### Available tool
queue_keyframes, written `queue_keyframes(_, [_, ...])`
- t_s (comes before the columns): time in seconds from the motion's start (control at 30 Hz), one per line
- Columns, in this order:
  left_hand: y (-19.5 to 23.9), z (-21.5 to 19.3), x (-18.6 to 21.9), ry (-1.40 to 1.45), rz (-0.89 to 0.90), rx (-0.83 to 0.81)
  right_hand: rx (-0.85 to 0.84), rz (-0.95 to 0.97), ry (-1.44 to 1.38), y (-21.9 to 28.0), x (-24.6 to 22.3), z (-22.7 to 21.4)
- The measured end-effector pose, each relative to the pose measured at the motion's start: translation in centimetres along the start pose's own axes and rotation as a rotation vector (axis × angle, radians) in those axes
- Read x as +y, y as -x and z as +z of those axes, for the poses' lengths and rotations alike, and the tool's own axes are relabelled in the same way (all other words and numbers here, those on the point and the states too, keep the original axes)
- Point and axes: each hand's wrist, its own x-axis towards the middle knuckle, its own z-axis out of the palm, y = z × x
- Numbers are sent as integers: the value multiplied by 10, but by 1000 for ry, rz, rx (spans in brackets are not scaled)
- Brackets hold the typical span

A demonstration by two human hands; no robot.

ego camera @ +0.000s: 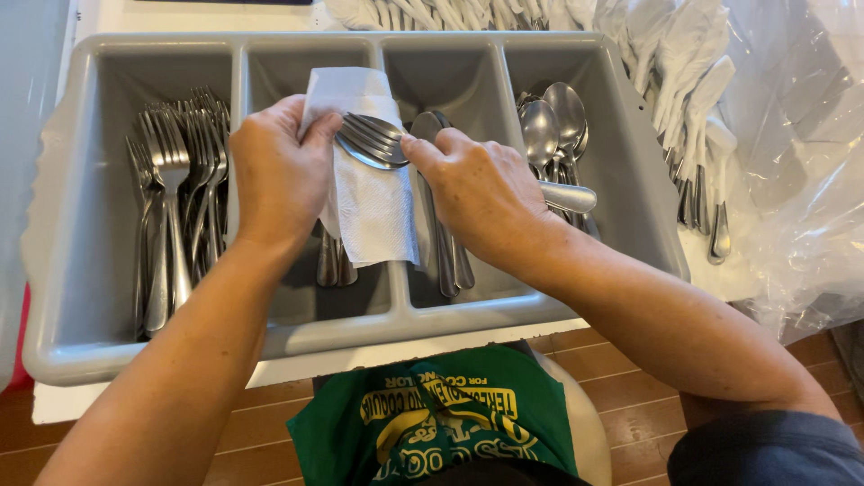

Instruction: The person takes forks and spoons from a gray divider tray, wraps each piece individually in a white paper napkin, and places the finished items onto a stack on the table.

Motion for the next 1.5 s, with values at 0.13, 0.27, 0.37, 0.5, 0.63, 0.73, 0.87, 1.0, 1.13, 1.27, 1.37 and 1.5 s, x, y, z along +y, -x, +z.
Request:
queue_keyframes(0.13, [10,4,-1,-372,358,18,-27,-1,34,3,1,2])
queue_keyframes(0.27, [19,12,-8,-623,519,7,28,-3,-24,0,6,10])
queue_keyframes(0.37, [22,15,-8,-601,476,-46,66,-76,-89,-3,8,12])
queue_keyframes(0.5, [24,14,-2,-616,499,-36,3,-109,-44,-7,8,16])
queue_keyframes(0.63, [20,3,6,-308,229,-113,-5,-127,-40,-8,11,17])
queue_keyframes(0.73, [12,2,3,104,-163,-178,-17,-112,-37,-7,12,19])
queue_keyframes(0.87, [13,1,-10,795,-573,-308,8,-121,-66,-9,13,21])
queue_keyframes(1.0, [36,-24,1,725,-566,-471,22,-157,-75,-11,15,23])
queue_keyframes(1.13, [28,-72,17,604,-288,-485,30,-194,-114,-11,18,22])
queue_keyframes(1.27, [-3,-77,12,119,108,-339,24,-193,-154,-12,16,17])
queue_keyframes(1.37, [-14,-63,-2,-97,371,-366,29,-223,-161,-13,18,16])
queue_keyframes(1.5, [-26,-49,-17,-15,545,-435,43,-236,-183,-12,23,19])
